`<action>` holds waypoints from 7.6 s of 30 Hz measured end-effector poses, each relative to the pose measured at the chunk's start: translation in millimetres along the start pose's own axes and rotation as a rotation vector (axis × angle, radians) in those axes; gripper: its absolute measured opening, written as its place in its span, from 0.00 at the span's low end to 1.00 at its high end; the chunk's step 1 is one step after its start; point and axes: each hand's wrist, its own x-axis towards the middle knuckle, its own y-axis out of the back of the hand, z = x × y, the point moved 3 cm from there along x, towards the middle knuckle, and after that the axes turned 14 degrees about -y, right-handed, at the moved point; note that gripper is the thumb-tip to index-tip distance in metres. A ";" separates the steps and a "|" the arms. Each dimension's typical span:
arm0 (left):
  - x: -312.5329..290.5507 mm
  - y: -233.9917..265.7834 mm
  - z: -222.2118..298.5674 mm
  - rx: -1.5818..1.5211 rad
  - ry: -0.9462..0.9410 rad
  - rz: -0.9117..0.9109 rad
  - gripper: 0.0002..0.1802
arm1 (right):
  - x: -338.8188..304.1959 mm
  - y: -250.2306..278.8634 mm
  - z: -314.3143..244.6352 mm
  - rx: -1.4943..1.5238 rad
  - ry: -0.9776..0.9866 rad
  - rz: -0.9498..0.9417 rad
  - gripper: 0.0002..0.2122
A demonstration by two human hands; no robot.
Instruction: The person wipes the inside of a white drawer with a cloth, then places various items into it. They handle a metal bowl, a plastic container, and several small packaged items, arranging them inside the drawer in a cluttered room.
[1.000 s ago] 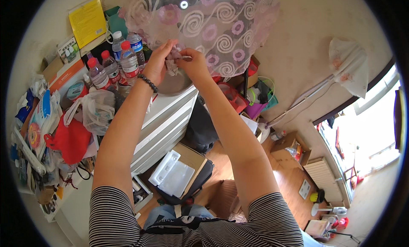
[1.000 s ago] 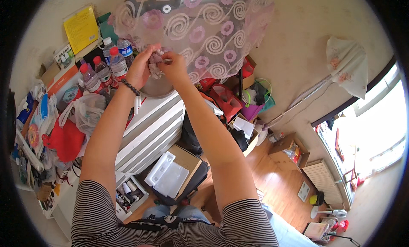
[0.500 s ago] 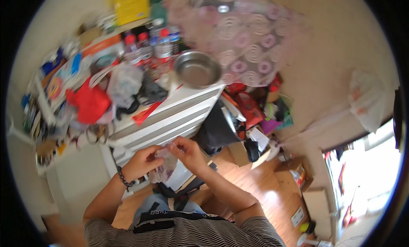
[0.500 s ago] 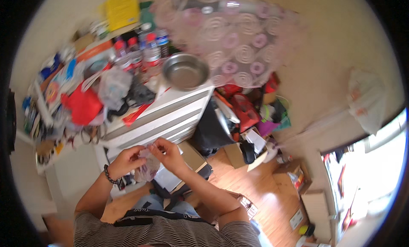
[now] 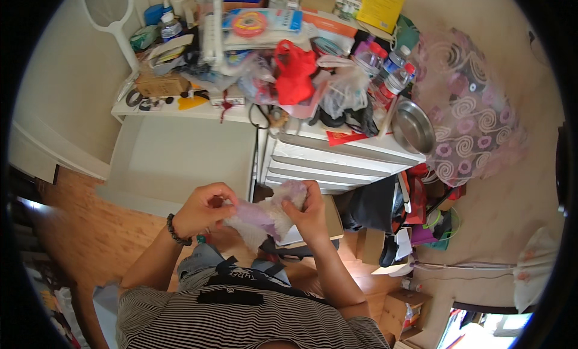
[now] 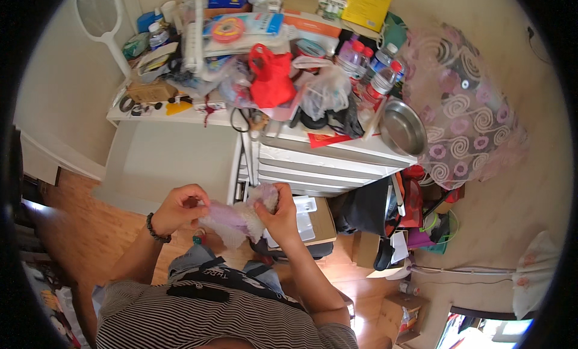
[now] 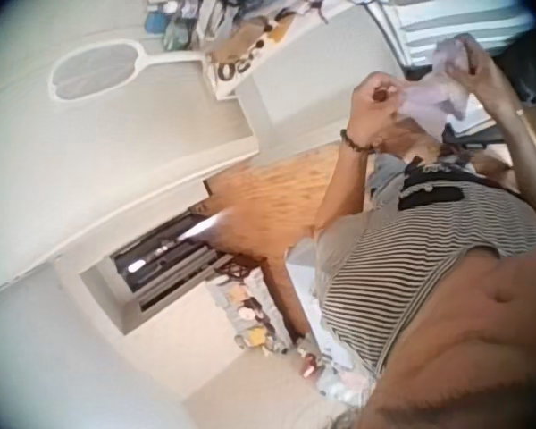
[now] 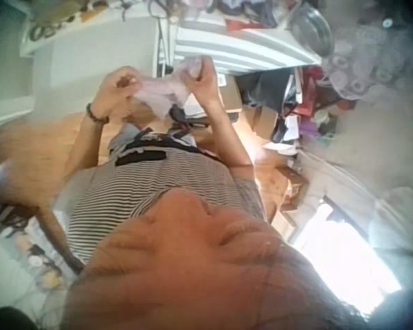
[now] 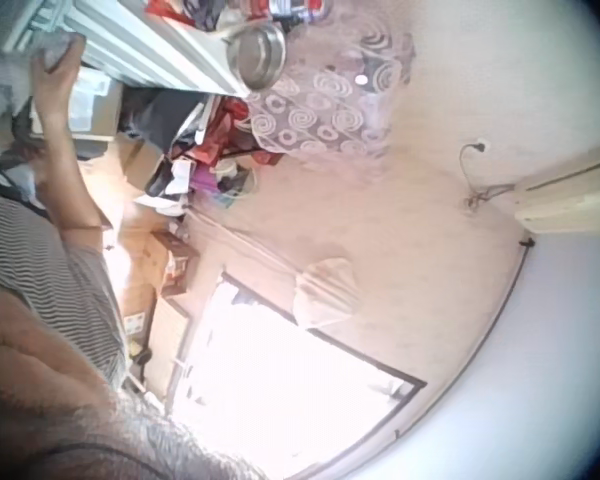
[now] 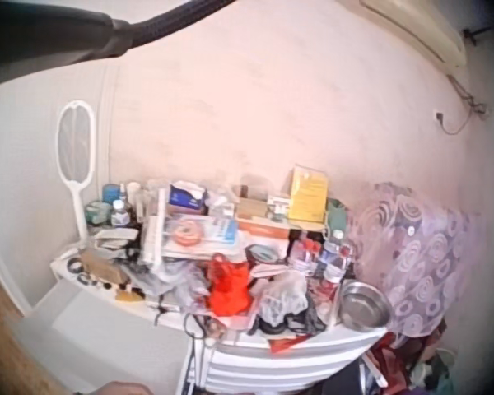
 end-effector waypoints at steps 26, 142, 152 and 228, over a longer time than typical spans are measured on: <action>-110.8 341.2 -45.1 0.949 -0.380 0.116 0.17 | 193.1 -269.6 173.6 -1.402 -0.136 0.033 0.34; -106.0 345.0 -32.7 0.709 -0.258 0.440 0.09 | 175.5 -340.0 162.1 -1.340 0.146 -0.377 0.11; -106.4 345.1 -30.5 0.700 -0.283 0.478 0.09 | 180.2 -237.6 110.5 -0.048 -0.654 -0.232 0.15; -41.0 255.2 1.2 0.928 -0.738 -0.163 0.29 | 73.5 -385.6 60.1 0.869 -0.529 -0.414 0.20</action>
